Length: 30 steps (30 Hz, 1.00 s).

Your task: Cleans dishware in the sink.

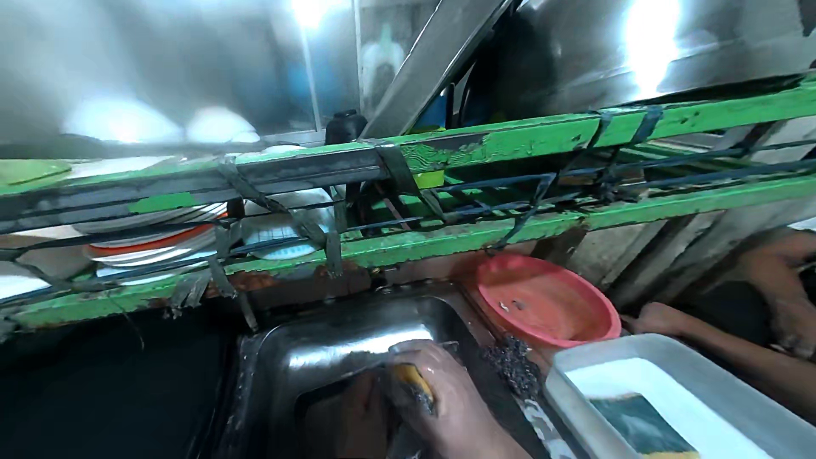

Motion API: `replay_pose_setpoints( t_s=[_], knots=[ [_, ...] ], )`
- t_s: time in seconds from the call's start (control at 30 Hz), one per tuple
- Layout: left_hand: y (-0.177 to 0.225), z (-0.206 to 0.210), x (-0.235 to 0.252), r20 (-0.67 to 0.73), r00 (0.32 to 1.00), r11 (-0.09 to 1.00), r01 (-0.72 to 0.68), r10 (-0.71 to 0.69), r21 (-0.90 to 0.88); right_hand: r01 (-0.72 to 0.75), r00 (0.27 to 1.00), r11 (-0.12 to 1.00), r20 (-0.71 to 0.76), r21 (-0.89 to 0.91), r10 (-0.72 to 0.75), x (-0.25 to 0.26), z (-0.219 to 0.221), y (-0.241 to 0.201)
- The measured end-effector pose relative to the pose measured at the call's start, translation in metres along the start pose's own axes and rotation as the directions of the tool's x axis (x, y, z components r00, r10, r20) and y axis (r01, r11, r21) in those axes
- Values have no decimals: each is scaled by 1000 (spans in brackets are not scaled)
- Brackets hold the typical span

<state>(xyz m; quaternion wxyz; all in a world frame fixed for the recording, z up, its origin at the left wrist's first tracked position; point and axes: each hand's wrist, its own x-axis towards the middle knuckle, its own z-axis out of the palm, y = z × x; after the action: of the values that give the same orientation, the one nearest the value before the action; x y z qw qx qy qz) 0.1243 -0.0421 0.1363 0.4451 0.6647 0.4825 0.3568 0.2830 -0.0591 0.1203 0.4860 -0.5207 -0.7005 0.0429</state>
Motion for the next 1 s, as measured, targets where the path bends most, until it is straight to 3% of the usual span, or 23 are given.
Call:
replay_pose_setpoints(
  t_s=[0.03,0.1,0.17,0.23,0.27,0.33,0.43,0.47,0.53,0.6,0.63,0.7,0.77,0.87,0.93,1.0],
  knots=[
    [0,-1,-2,0,1000,999,25,-25,-25,-33,999,998,0,54,33,-2,1,3],
    [4,-10,-5,-37,996,990,80,-85,-115,-303,952,933,20,196,305,-5,-9,20],
    [4,-21,-7,-116,989,972,64,-92,-225,-582,784,709,41,399,620,-2,-25,35],
    [2,-28,-10,-177,979,938,36,-102,-344,-605,628,435,63,667,776,0,-29,40],
    [0,-28,-11,-212,969,911,27,-125,-412,-545,606,354,66,760,793,1,-29,42],
    [-11,-27,-13,-265,950,830,-9,-168,-557,-467,636,310,71,828,768,5,-29,42],
    [-35,-28,-13,-237,952,778,2,-194,-628,-533,654,444,19,720,756,11,-32,31],
    [-39,-32,-12,-190,964,820,48,-189,-570,-563,661,513,-20,648,750,13,-33,25],
    [-30,-53,-5,6,980,948,196,-201,-250,-548,739,692,-115,470,664,16,-35,9],
    [-11,-65,9,202,956,975,196,-214,106,-369,887,874,-161,317,433,17,-35,-4],
    [2,-63,13,273,939,970,162,-208,180,-270,941,925,-132,266,313,19,-32,-13],
    [24,-44,7,256,959,987,95,-125,128,-71,995,977,-51,199,83,21,-20,-26],
    [26,-24,-1,81,997,1000,-3,5,-31,71,997,985,-33,156,-66,20,-11,-22],
    [20,-28,-9,-95,994,968,35,-60,-248,-88,994,974,-50,211,100,1,-20,24],
    [18,-44,-14,-137,980,930,87,-145,-358,-289,954,953,-52,90,295,-10,-37,64],
    [13,-48,-14,-153,973,914,101,-174,-392,-427,904,904,-7,-4,427,-14,-47,75]
  ],
)
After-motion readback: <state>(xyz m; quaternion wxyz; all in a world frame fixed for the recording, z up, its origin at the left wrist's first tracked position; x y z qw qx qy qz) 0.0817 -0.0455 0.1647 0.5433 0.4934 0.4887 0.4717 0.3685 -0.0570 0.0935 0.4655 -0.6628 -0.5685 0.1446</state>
